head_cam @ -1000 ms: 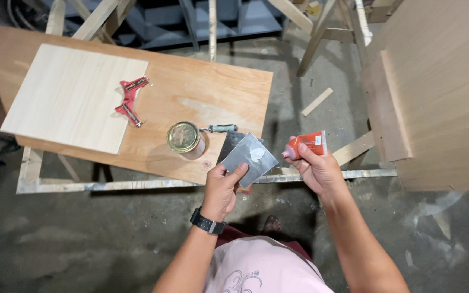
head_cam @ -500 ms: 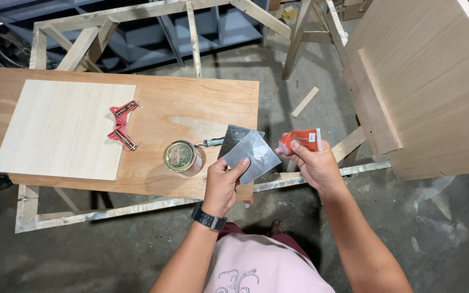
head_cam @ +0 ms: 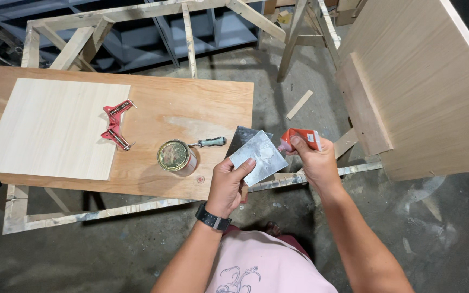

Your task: The person sands a white wooden board using sandpaper, then applies a substance from a can and a tube onto a metal scraper. They spread the substance on the scraper and apply it to the board's edge.

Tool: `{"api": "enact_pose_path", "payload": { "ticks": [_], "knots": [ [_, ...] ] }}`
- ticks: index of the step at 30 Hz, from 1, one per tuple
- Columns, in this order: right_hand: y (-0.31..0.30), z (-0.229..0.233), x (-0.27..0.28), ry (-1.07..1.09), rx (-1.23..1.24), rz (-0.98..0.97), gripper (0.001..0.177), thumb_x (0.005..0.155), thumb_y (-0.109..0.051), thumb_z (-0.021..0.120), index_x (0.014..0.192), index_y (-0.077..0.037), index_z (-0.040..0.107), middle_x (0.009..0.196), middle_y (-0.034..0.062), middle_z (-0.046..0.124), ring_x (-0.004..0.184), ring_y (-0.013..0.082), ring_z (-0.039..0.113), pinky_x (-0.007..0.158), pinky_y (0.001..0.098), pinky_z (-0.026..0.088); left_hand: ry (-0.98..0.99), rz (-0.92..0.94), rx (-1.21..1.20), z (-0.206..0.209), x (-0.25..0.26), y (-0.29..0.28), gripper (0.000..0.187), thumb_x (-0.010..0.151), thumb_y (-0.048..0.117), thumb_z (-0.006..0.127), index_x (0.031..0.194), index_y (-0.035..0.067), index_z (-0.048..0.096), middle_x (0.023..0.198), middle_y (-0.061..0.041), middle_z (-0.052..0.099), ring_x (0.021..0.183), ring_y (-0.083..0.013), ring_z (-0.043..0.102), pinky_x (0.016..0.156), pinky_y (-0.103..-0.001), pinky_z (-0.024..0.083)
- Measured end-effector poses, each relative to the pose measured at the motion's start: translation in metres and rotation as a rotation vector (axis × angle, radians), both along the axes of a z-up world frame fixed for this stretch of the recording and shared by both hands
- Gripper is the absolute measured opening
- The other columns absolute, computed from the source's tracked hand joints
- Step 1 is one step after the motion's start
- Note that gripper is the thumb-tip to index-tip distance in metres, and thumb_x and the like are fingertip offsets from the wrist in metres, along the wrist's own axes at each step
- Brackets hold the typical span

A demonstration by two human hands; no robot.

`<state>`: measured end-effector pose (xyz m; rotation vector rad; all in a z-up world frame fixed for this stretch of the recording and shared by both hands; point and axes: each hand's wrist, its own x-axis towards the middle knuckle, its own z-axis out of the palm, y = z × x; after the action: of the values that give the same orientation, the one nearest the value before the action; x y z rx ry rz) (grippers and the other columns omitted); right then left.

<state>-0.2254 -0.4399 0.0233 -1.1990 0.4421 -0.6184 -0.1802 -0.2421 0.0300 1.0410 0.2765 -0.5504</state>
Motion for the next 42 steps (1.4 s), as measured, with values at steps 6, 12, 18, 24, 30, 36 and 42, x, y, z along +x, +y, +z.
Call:
{"api": "enact_pose_path", "payload": {
  "ticks": [6, 12, 18, 24, 30, 36, 42],
  "knots": [
    [0.005, 0.011, -0.001, -0.023, -0.137, -0.036, 0.007, 0.097, 0.002, 0.081, 0.091, 0.003, 0.079, 0.073, 0.0147, 0.071, 0.065, 0.0178, 0.073, 0.067, 0.0349, 0.069, -0.001, 0.003, -0.043, -0.027, 0.0, -0.012, 0.036, 0.088, 0.001, 0.09, 0.12, -0.009, 0.078, 0.098, -0.019, 0.082, 0.086, -0.0349, 0.083, 0.069, -0.046, 0.071],
    [0.008, 0.023, -0.003, -0.043, -0.264, -0.038, 0.01, 0.097, 0.002, 0.082, 0.087, 0.002, 0.08, 0.073, 0.0145, 0.07, 0.063, 0.0188, 0.073, 0.065, 0.0334, 0.066, -0.009, -0.004, -0.051, -0.026, -0.002, -0.014, 0.036, 0.088, 0.001, 0.09, 0.12, -0.008, 0.078, 0.098, -0.019, 0.082, 0.085, -0.0345, 0.083, 0.068, -0.045, 0.071],
    [0.005, 0.031, -0.004, -0.06, -0.404, -0.037, 0.006, 0.099, 0.0, 0.081, 0.093, 0.0, 0.083, 0.078, 0.0123, 0.07, 0.066, 0.017, 0.071, 0.067, 0.0316, 0.062, -0.007, -0.008, -0.06, -0.022, 0.001, -0.015, 0.035, 0.089, 0.002, 0.089, 0.12, -0.01, 0.077, 0.096, -0.019, 0.082, 0.083, -0.0345, 0.083, 0.067, -0.044, 0.071],
    [0.006, 0.034, -0.002, -0.083, -0.492, -0.042, 0.004, 0.1, -0.001, 0.081, 0.098, -0.001, 0.084, 0.08, 0.0113, 0.069, 0.068, 0.016, 0.068, 0.067, 0.0314, 0.061, 0.001, -0.006, -0.07, -0.022, 0.002, -0.014, 0.036, 0.089, 0.002, 0.09, 0.12, -0.01, 0.077, 0.096, -0.021, 0.082, 0.084, -0.0359, 0.083, 0.067, -0.045, 0.071],
    [0.007, 0.041, -0.003, -0.08, -0.549, -0.04, 0.006, 0.1, 0.0, 0.08, 0.098, -0.003, 0.084, 0.079, 0.0107, 0.067, 0.068, 0.0156, 0.066, 0.069, 0.0319, 0.058, 0.014, -0.005, -0.081, -0.025, 0.003, -0.013, 0.036, 0.089, 0.002, 0.09, 0.12, -0.011, 0.077, 0.095, -0.019, 0.081, 0.083, -0.0361, 0.083, 0.066, -0.044, 0.071],
    [0.004, 0.043, -0.003, -0.075, -0.611, -0.04, 0.007, 0.1, 0.0, 0.081, 0.098, -0.005, 0.085, 0.079, 0.0102, 0.068, 0.067, 0.016, 0.067, 0.069, 0.0319, 0.058, 0.008, -0.001, -0.09, -0.017, 0.002, -0.013, 0.035, 0.089, 0.001, 0.089, 0.12, -0.011, 0.076, 0.095, -0.02, 0.081, 0.083, -0.036, 0.082, 0.067, -0.044, 0.071],
    [0.003, 0.047, -0.004, -0.085, -0.698, -0.035, 0.008, 0.1, 0.001, 0.081, 0.101, -0.006, 0.085, 0.081, 0.0127, 0.07, 0.069, 0.0188, 0.069, 0.07, 0.0344, 0.057, 0.009, -0.006, -0.095, -0.026, 0.003, -0.015, 0.036, 0.089, 0.002, 0.089, 0.12, -0.011, 0.076, 0.095, -0.02, 0.081, 0.083, -0.0357, 0.082, 0.067, -0.043, 0.071]
  ]
}}
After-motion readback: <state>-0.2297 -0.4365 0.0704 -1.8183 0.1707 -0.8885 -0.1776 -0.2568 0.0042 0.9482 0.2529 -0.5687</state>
